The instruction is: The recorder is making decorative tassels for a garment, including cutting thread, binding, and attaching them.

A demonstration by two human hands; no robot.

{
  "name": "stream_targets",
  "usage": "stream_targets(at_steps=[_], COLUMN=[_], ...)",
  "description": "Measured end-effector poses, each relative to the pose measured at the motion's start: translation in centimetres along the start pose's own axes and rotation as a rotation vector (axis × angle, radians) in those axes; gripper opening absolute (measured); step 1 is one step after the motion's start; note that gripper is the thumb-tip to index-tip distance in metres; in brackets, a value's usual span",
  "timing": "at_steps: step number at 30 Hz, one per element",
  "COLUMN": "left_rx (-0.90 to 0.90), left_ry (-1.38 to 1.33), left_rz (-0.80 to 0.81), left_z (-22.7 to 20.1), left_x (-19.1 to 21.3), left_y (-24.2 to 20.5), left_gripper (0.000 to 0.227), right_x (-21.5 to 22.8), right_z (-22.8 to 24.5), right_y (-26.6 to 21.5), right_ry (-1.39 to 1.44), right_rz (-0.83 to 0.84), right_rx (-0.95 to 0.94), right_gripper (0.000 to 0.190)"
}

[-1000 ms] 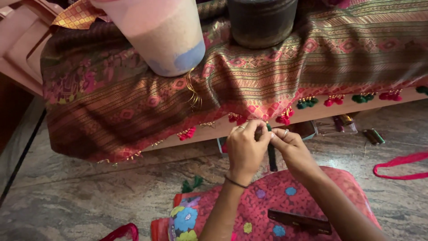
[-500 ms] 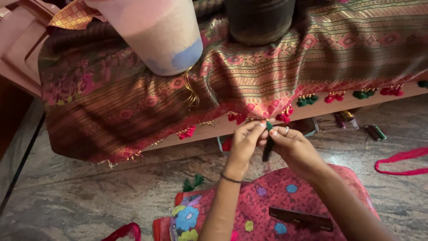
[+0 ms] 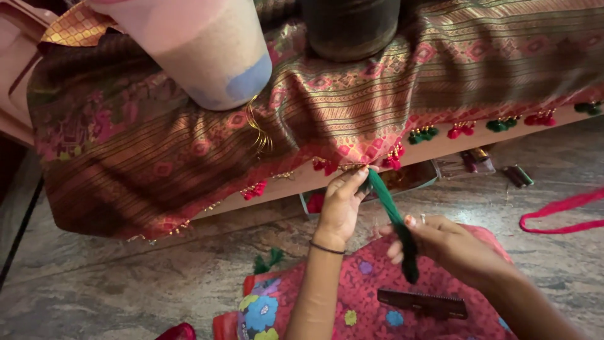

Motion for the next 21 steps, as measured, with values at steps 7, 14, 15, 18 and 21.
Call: stream_targets(at_steps=[7,14,15,18,21], left_rx=[-0.331,-0.101,-0.102,-0.178,-0.274], left_ry=[0.519,0.056,0.054,0.099,0.219], left_rz=[-0.289,-0.344,-0.344,-0.295,-0.345], left_z=[-3.7,-0.8,-0.2,0.0,-0.5], left_x=[-1.2,-3.0,-2.4,-1.3,-0.5], left_y=[-2.9,-3.6,-3.4,-3.0,-3.6], left_gripper=[0.019,0.025,0.025,0.025,0.025], right_x=[2.3,-0.2,-0.2,-0.2,0.3], right_z=[-3.4,-2.3,-0.9,1.2,7.7], right_y=[1.2,2.4,2.5,3.6,3.3], right_ry=[-0.052,-0.527,-0.529,-1.113,-0.951], right_rz=[-0.103,-0.239,-0.239,-0.174,-0.424], right_rx=[0.177,0.286,0.285,0.082,0.48], right_gripper=[0.038,0.033,0.033,0.028,0.04])
Point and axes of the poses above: each hand's wrist, its own y-axis towards the middle knuckle, its own x-axis out of the back of the hand, z = x × y, the point moved 10 cm from there along y, towards the middle knuckle, and after that the axes turned 9 degrees about x, right-handed, at the moved point
